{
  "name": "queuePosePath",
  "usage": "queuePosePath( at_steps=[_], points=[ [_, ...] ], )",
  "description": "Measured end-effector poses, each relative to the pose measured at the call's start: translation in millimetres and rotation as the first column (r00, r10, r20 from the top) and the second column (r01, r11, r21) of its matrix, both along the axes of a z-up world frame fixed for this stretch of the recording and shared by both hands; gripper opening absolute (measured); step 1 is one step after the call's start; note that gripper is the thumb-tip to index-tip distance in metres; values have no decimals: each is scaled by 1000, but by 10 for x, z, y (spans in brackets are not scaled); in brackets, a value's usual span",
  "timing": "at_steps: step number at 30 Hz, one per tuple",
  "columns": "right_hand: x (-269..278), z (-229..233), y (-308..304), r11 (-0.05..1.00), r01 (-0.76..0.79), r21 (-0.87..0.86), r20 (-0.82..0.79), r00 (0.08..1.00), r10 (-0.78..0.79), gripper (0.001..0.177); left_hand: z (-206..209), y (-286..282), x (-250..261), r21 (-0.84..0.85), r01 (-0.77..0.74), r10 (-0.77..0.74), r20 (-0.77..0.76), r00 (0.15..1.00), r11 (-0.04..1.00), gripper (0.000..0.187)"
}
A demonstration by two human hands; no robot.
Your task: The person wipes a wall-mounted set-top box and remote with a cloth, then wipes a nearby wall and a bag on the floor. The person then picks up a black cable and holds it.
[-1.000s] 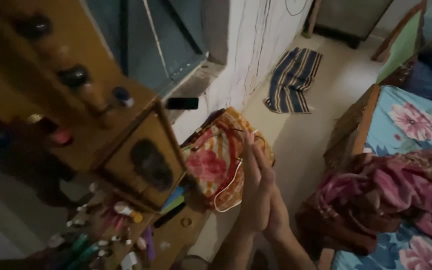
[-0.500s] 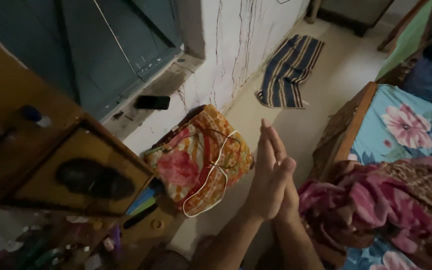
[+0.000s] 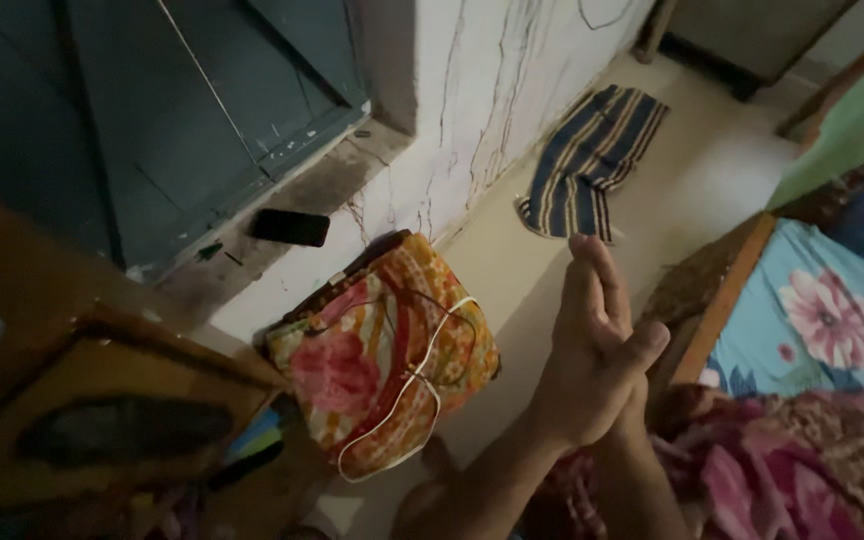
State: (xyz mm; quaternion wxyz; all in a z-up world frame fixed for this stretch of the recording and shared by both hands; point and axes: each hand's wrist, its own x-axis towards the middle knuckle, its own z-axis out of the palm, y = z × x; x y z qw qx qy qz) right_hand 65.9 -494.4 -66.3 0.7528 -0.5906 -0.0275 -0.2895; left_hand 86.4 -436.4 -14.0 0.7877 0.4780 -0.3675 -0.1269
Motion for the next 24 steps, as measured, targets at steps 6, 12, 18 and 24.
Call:
queuePosePath(
  at_steps=[6,12,18,24],
  points=[
    [743,13,-206,993,-92,-80,-28,996,90,85,11,-64,614,83,-174,175,-11,984,981,107],
    [1155,13,-185,957,-157,-244,-232,968,99,78,-192,-33,1059,106,-276,290,-145,946,955,107],
    [1534,-186,-219,956,-250,-152,-308,931,194,74,-313,-81,1277,399,-344,430,-149,890,850,105],
    [1767,-99,-383,916,-347,-200,-219,927,304,67,-315,-312,1454,374,-535,583,-19,812,758,98]
  ],
)
